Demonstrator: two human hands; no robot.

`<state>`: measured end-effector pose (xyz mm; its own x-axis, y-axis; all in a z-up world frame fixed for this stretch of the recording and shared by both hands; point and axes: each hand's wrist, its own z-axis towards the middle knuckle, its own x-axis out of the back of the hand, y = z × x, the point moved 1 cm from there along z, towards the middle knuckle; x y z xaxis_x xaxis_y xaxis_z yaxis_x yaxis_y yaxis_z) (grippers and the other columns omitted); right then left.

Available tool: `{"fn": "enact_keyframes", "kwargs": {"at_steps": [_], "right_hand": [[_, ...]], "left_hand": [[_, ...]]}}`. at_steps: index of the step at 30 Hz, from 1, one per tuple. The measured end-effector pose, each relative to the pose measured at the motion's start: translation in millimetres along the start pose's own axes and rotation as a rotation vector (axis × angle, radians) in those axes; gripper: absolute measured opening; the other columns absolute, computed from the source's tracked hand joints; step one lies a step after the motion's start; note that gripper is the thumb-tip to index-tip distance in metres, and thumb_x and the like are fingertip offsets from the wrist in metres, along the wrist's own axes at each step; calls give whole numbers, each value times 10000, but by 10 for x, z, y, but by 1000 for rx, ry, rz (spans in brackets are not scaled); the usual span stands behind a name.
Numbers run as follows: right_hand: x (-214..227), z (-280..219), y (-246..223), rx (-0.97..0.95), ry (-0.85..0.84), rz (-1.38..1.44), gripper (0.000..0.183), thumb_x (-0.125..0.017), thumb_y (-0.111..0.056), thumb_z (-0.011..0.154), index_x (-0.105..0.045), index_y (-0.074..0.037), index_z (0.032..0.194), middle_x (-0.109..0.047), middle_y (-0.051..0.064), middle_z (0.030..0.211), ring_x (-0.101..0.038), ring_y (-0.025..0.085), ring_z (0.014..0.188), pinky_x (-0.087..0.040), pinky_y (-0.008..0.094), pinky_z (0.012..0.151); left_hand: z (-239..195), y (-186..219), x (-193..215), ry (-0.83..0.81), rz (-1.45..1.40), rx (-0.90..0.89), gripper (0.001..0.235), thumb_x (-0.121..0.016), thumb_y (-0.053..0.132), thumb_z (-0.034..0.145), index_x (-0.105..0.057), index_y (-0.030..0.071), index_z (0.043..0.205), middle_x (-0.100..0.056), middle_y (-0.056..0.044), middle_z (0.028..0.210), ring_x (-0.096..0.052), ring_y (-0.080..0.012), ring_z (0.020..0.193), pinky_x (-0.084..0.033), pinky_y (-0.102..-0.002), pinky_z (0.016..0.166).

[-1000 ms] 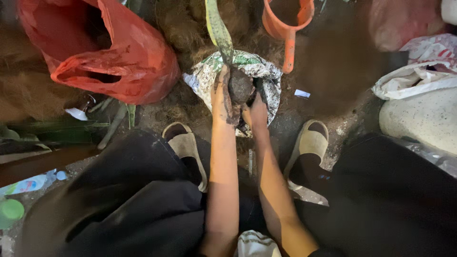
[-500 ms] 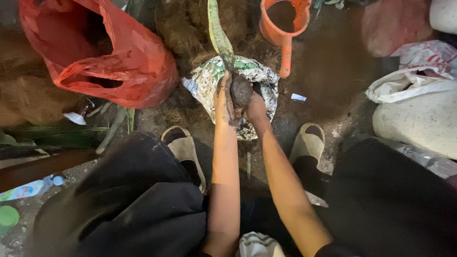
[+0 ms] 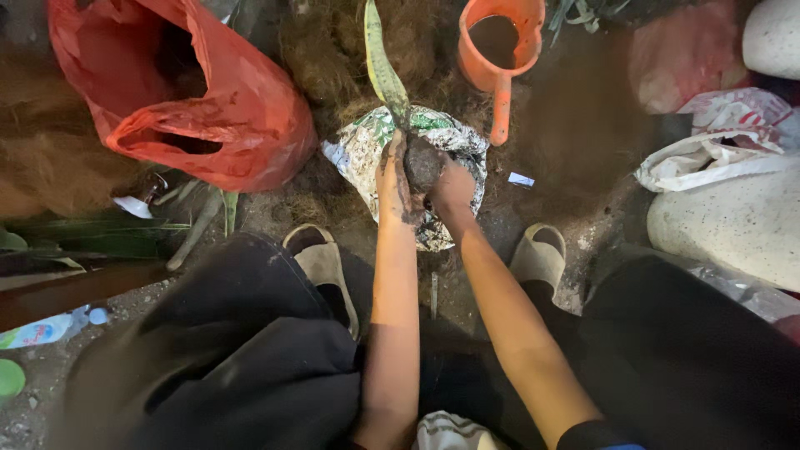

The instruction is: The person sits on the floor and repeatedly kneads and shapes a dark, wet mass of material with both hands. The hands press, fold, and roll the material into a compact ball, occasionally adding small bits from the surrounding pile. The process continues without a visible final placement or destination.

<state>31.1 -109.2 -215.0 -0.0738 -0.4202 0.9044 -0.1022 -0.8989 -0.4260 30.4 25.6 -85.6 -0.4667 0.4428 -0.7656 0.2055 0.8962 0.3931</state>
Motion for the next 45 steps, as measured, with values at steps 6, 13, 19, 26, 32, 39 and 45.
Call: {"fn": "enact_keyframes", "kwargs": {"at_steps": [6,13,19,26,32,39,45], "right_hand": [[40,20,133,26,-89,2,713,-762,-22,728,-569,-76,1413,-683,243,1055,-667,433,999,-552,496,857],[243,28,-8,228,-180,-27,500,-769,-59,675,-671,-64,1166,-689,235,1110,-660,428,999,-562,472,844],[282,-33,-40,-26,-139,294,558,-611,24,816,-614,-65,1367,-709,255,1015,-710,416,931,-580,471,798],[177,-127,52,154,123,149,398,-670,-25,729,-669,18,1125,-690,261,911,-668,462,826,-537,538,722],[-19,-547,16,258,-50,-51,352,-670,-86,738,-684,2,1079,-690,231,889,-668,420,795,-536,544,741],[-198,-792,182,293,-153,-175,299,-619,-64,814,-637,56,1087,-686,232,902,-681,408,879,-543,514,754],[-224,-843,216,276,-177,-80,268,-592,-55,880,-621,61,1119,-691,268,930,-675,432,876,-533,524,780]], "left_hand": [[-34,0,-79,44,55,-33,406,-754,333,924,-670,22,1171,-707,-80,1008,-706,-210,858,-619,-365,721],[-35,-45,-117,10,54,-12,463,-760,353,897,-652,25,1206,-719,-78,1055,-721,-210,894,-634,-355,732],[-63,-88,-16,-7,80,-20,492,-773,389,899,-644,36,1216,-702,-84,1034,-710,-212,871,-617,-351,702],[17,-100,38,9,78,17,521,-766,384,885,-667,18,1243,-729,-100,1130,-739,-217,940,-649,-335,771],[7,-121,45,-25,51,23,470,-749,376,921,-636,11,1194,-715,-135,1015,-735,-261,849,-643,-398,712],[5,-178,27,-35,28,25,422,-730,330,963,-643,12,1227,-720,-133,1016,-736,-267,836,-641,-407,712],[-9,-228,-12,-84,32,17,406,-715,340,957,-621,30,1202,-711,-117,1005,-732,-264,847,-647,-434,746]]}}
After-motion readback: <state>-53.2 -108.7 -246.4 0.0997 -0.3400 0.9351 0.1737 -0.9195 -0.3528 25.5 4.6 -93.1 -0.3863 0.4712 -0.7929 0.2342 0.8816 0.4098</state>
